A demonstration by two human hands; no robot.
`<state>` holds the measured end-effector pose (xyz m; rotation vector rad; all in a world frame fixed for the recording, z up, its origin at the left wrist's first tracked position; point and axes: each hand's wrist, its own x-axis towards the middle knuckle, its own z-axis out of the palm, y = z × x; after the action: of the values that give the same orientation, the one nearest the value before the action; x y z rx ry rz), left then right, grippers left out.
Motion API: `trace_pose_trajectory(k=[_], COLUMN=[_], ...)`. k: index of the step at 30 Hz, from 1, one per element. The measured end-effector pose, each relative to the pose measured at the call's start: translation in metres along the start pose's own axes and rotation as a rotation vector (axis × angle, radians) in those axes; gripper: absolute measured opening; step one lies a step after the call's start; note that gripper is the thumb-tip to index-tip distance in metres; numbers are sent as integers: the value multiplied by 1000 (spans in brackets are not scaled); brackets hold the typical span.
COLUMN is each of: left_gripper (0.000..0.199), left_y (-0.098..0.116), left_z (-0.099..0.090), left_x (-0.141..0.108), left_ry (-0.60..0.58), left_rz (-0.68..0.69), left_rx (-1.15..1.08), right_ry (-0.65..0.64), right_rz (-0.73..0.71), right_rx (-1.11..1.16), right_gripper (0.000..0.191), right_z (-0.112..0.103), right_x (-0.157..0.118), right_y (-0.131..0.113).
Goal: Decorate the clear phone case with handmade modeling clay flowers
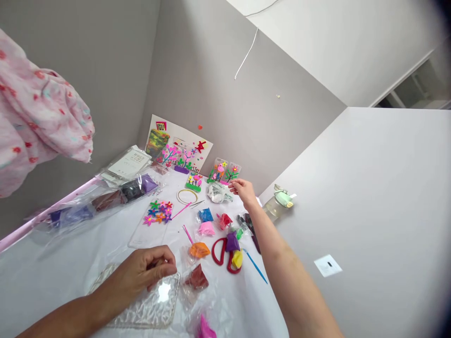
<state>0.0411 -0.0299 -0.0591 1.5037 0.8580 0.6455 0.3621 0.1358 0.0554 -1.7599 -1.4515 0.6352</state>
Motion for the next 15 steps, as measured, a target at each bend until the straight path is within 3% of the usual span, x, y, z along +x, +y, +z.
trace_pose_trajectory(k=[5,10,15], left_gripper=[37,25,20], left_y=[-6,-14,-16], left_z=[0,2,2], left_x=[-3,-6,-6], left_ry=[99,78,-2], left_rz=[200,264,280], left_rx=[304,455,584], right_ry=[-75,-175,-149], right_rz=[62,66,41], right_rx=[-146,-342,-546], right_gripper=[31,33,40], right_z=[25,79,130], right_x=[32,43,43], right_y=[-4,-14,-29])
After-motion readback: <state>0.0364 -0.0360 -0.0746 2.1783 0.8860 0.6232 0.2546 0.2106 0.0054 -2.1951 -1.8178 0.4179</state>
